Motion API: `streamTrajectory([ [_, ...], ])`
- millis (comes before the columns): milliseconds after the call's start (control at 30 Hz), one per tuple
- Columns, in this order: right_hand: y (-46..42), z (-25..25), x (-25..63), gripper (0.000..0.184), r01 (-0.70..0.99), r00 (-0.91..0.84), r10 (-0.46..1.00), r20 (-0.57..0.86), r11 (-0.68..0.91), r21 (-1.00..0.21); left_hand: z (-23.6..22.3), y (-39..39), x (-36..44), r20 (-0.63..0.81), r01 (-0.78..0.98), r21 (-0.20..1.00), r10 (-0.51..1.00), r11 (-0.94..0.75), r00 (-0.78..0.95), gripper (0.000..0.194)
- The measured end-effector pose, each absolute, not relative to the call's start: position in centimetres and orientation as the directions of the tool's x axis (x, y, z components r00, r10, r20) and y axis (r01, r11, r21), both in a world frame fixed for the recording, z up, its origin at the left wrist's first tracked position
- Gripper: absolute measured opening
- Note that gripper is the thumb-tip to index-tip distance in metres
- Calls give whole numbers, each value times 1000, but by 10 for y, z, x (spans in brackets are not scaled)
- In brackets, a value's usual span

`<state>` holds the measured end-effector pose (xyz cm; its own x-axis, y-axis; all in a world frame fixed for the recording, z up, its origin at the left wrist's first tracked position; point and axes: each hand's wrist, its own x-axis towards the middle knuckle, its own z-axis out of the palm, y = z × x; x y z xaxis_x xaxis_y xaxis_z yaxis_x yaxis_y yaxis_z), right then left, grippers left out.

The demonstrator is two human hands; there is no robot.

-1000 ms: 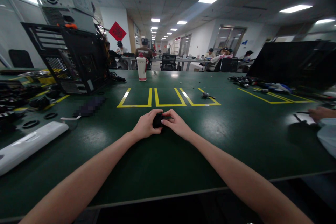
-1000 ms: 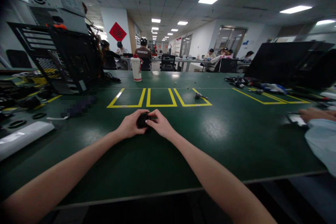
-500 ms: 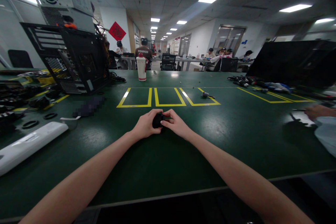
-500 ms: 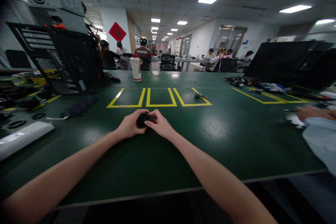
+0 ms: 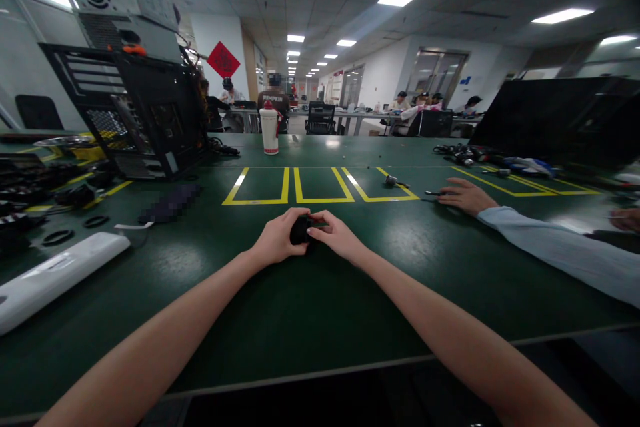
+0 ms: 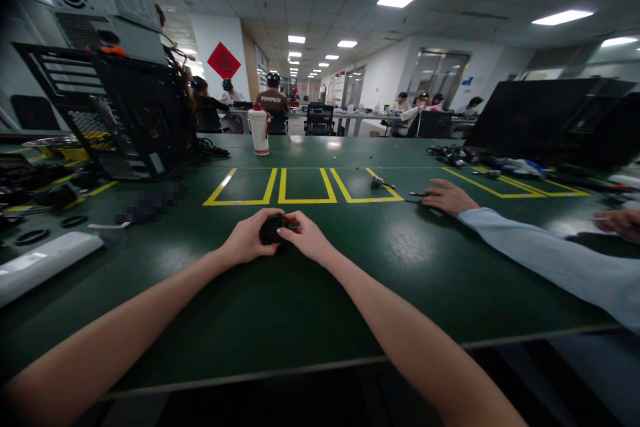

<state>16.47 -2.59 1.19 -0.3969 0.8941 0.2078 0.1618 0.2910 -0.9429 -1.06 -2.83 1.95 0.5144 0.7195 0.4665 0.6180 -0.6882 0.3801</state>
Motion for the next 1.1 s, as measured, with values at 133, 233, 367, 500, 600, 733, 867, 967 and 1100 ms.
streamTrajectory([
  [133, -29, 13, 163, 29, 108, -387, 882, 268, 332, -937, 18, -26, -10, 482, 626, 363, 714, -691, 509, 62],
  [233, -31, 14, 162, 24, 106, -390, 877, 281, 346, -932, 16, -25, -10, 486, 629, 362, 715, -688, 502, 62],
  [367, -31, 15, 163, 21, 123, -389, 879, 277, 348, -930, 16, -26, -10, 488, 631, 366, 719, -684, 496, 62],
  [500, -28, 11, 164, 30, 158, -374, 892, 256, 333, -929, 17, -26, -10, 486, 626, 370, 718, -686, 499, 61],
  [600, -25, 10, 165, 34, 187, -383, 898, 214, 303, -934, 17, -26, -11, 480, 620, 380, 719, -686, 502, 61],
  [733, -29, 14, 165, 32, 166, -406, 893, 194, 281, -945, 17, -26, -11, 483, 617, 373, 713, -693, 509, 62],
  [867, -33, 17, 165, 28, 125, -412, 880, 238, 314, -941, 17, -26, -11, 483, 616, 366, 709, -697, 515, 62],
  [967, -33, 15, 164, 21, 114, -411, 869, 275, 348, -931, 17, -26, -10, 481, 620, 368, 712, -693, 511, 61],
  [1100, -27, 10, 164, 22, 130, -383, 873, 300, 373, -919, 17, -26, -10, 488, 623, 365, 712, -692, 506, 62],
])
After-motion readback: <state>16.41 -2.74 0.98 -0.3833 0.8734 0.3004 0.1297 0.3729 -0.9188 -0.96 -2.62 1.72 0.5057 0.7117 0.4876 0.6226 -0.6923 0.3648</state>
